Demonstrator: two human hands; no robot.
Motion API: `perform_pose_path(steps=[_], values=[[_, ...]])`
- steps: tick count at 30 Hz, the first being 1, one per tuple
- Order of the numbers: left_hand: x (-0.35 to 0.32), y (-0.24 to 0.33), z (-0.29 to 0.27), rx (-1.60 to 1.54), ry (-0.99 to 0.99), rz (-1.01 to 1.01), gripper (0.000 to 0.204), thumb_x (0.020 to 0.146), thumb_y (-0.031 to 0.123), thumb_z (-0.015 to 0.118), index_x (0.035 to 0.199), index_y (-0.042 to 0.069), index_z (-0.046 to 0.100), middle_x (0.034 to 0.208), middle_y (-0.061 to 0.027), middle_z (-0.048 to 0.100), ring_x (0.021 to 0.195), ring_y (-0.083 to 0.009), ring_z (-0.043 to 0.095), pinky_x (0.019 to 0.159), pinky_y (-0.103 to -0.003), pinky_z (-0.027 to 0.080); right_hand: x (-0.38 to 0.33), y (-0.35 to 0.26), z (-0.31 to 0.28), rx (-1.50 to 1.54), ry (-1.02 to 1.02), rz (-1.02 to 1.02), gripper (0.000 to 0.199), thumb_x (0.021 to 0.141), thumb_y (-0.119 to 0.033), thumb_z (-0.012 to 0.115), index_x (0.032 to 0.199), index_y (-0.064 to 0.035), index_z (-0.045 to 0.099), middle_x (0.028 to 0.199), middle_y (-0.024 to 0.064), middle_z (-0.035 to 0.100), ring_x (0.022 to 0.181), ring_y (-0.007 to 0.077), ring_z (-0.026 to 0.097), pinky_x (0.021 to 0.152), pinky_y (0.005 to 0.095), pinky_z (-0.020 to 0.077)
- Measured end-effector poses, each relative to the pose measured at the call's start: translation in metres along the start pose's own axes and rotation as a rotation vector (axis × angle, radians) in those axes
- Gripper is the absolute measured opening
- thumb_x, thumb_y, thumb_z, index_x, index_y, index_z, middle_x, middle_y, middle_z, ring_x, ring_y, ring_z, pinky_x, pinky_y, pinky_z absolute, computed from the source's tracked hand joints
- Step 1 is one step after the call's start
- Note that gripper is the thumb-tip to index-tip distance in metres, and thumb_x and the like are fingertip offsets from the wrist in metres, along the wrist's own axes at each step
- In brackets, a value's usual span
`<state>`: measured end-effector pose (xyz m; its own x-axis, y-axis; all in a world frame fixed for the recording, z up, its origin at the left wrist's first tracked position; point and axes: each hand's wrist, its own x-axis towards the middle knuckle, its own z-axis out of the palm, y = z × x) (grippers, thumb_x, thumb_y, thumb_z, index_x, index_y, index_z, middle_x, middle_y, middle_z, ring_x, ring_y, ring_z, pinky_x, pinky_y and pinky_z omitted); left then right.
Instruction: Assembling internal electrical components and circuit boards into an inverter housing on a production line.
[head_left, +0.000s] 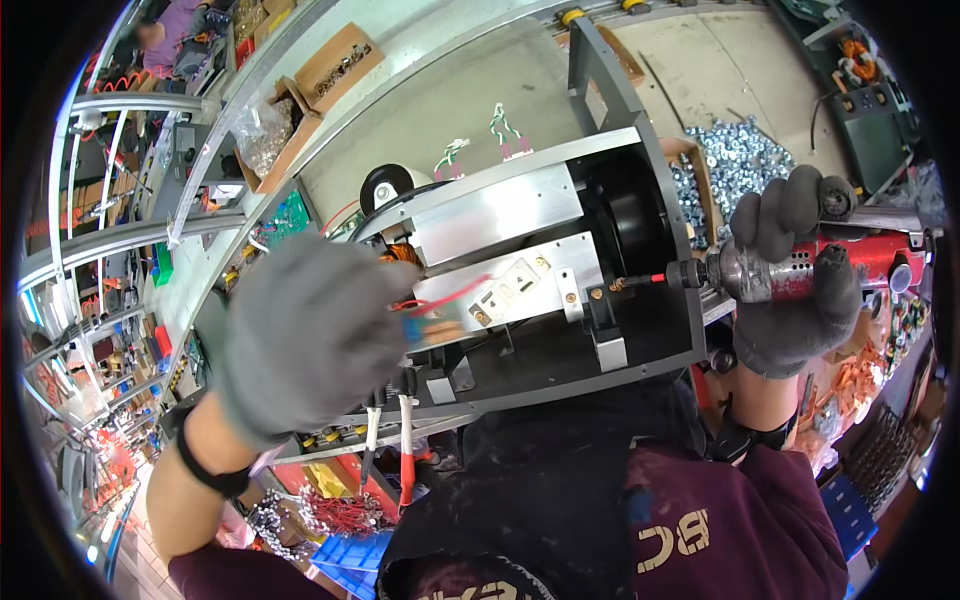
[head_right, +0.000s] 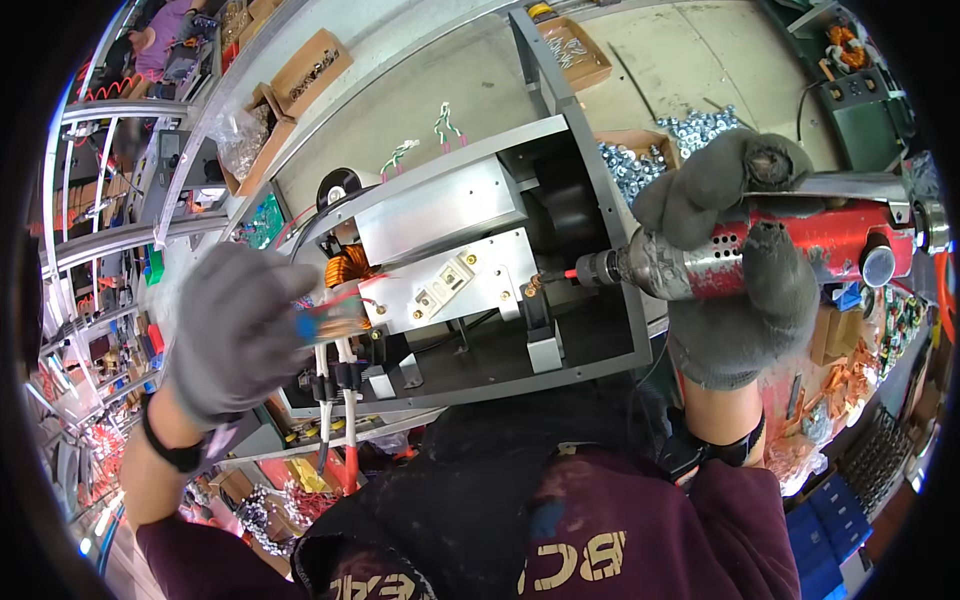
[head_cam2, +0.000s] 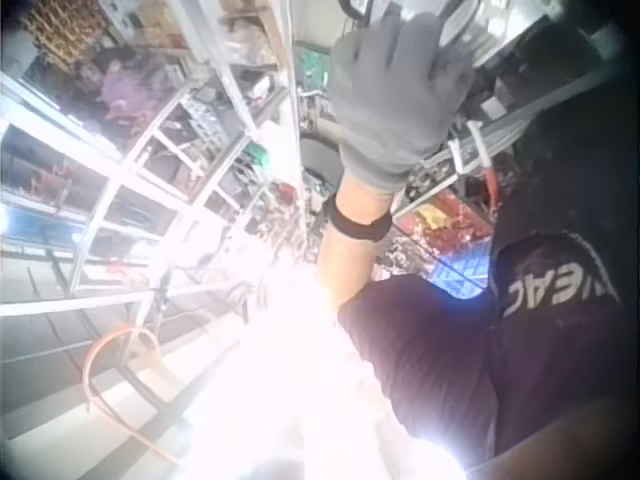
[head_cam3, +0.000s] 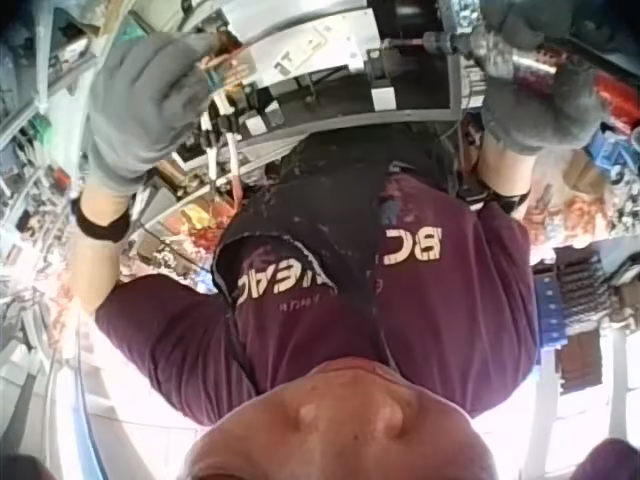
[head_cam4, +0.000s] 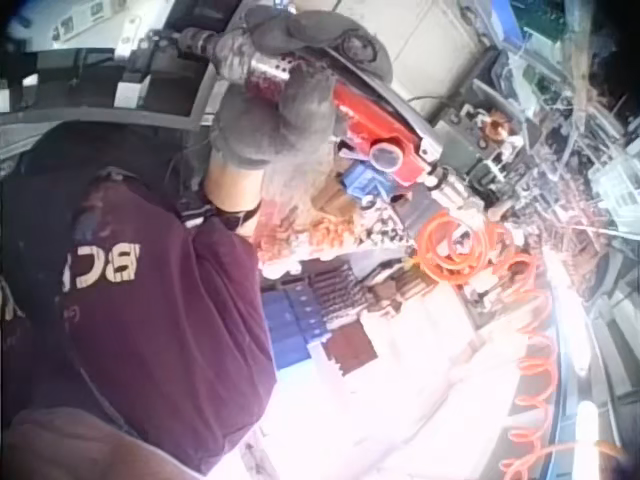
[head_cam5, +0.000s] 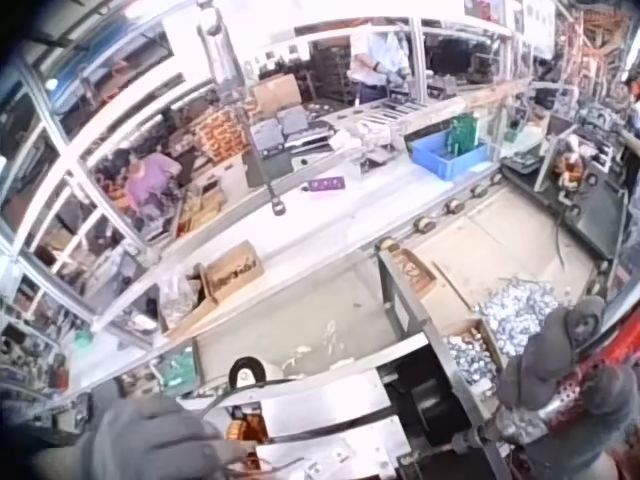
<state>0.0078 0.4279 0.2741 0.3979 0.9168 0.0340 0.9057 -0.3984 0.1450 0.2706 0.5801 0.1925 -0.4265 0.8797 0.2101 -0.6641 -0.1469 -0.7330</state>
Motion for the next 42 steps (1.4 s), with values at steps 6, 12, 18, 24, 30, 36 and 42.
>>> perform_pose_path(steps=[6, 12, 18, 24, 30, 36, 42], values=[[0.005, 0.015, 0.090, -0.026, 0.139, 0.153, 0.032, 0.055, 0.017, 0.065, 0.082, 0.000, 0.060, 0.068, -0.0053, 0.051, 0.059, -0.0183, 0.048, 0.047, -0.027, 0.042, 0.007, 0.020, 0.000, 0.007, -0.079, 0.019, 0.041, 0.077, -0.025, 0.063, 0.108, -0.0013, 0.050, 0.083, 0.0111, 0.053, 0.068, 0.0213, 0.055, 0.063, 0.0364, 0.0474], [0.003, 0.009, 0.129, -0.005, 0.216, 0.217, 0.017, 0.069, 0.020, 0.064, 0.077, 0.006, 0.058, 0.068, -0.0033, 0.051, 0.060, -0.0146, 0.046, 0.039, -0.022, 0.039, 0.009, 0.035, 0.012, -0.152, -0.076, 0.110, 0.037, 0.076, -0.025, 0.066, 0.105, -0.0077, 0.051, 0.077, 0.0022, 0.042, 0.064, 0.0132, 0.044, 0.061, 0.0309, 0.0364], [0.001, 0.011, 0.125, -0.077, 0.178, 0.173, 0.022, 0.065, 0.021, 0.066, 0.078, 0.005, 0.059, 0.067, -0.0028, 0.049, 0.059, -0.0150, 0.046, 0.050, -0.024, 0.038, 0.000, 0.057, 0.024, -0.179, -0.052, 0.136, 0.036, 0.076, -0.027, 0.067, 0.103, -0.0106, 0.050, 0.075, 0.0042, 0.046, 0.061, 0.0155, 0.046, 0.060, 0.0337, 0.0392], [0.003, 0.007, 0.121, -0.099, 0.153, 0.211, 0.021, 0.067, 0.020, 0.066, 0.080, 0.004, 0.058, 0.070, -0.0036, 0.050, 0.059, -0.0149, 0.045, 0.049, -0.024, 0.039, -0.012, 0.058, 0.029, -0.285, -0.170, 0.161, 0.038, 0.076, -0.028, 0.071, 0.100, -0.0121, 0.046, 0.074, 0.0061, 0.047, 0.059, 0.0169, 0.047, 0.053, 0.0315, 0.0393], [0.001, 0.014, 0.119, -0.118, 0.156, 0.182, 0.022, 0.069, 0.019, 0.064, 0.082, 0.003, 0.058, 0.072, -0.0043, 0.050, 0.061, -0.0159, 0.045, 0.048, -0.024, 0.040, -0.012, 0.058, 0.037, -0.448, -0.433, -0.026, 0.035, 0.080, -0.024, 0.070, 0.102, -0.0120, 0.046, 0.070, 0.0082, 0.052, 0.055, 0.0175, 0.051, 0.052, 0.0318, 0.0459], [-0.012, 0.017, 0.120, -0.185, 0.111, 0.082, 0.015, 0.071, 0.021, 0.062, 0.075, 0.006, 0.060, 0.074, -0.0037, 0.052, 0.067, -0.0171, 0.049, 0.057, -0.028, 0.043, -0.035, 0.065, 0.062, -0.694, -0.294, -0.148, 0.040, 0.079, -0.028, 0.069, 0.105, -0.0099, 0.046, 0.077, 0.0111, 0.052, 0.061, 0.0204, 0.053, 0.057, 0.0365, 0.0485], [-0.021, -0.001, 0.113, -0.251, -0.037, -0.182, 0.011, 0.069, 0.020, 0.065, 0.076, 0.012, 0.065, 0.083, -0.0051, 0.055, 0.079, -0.0228, 0.056, 0.068, -0.036, 0.045, -0.043, 0.065, 0.067, -0.832, -0.266, -0.118, 0.040, 0.079, -0.026, 0.068, 0.107, -0.0084, 0.047, 0.082, 0.0115, 0.052, 0.067, 0.0215, 0.055, 0.067, 0.0402, 0.0499]])
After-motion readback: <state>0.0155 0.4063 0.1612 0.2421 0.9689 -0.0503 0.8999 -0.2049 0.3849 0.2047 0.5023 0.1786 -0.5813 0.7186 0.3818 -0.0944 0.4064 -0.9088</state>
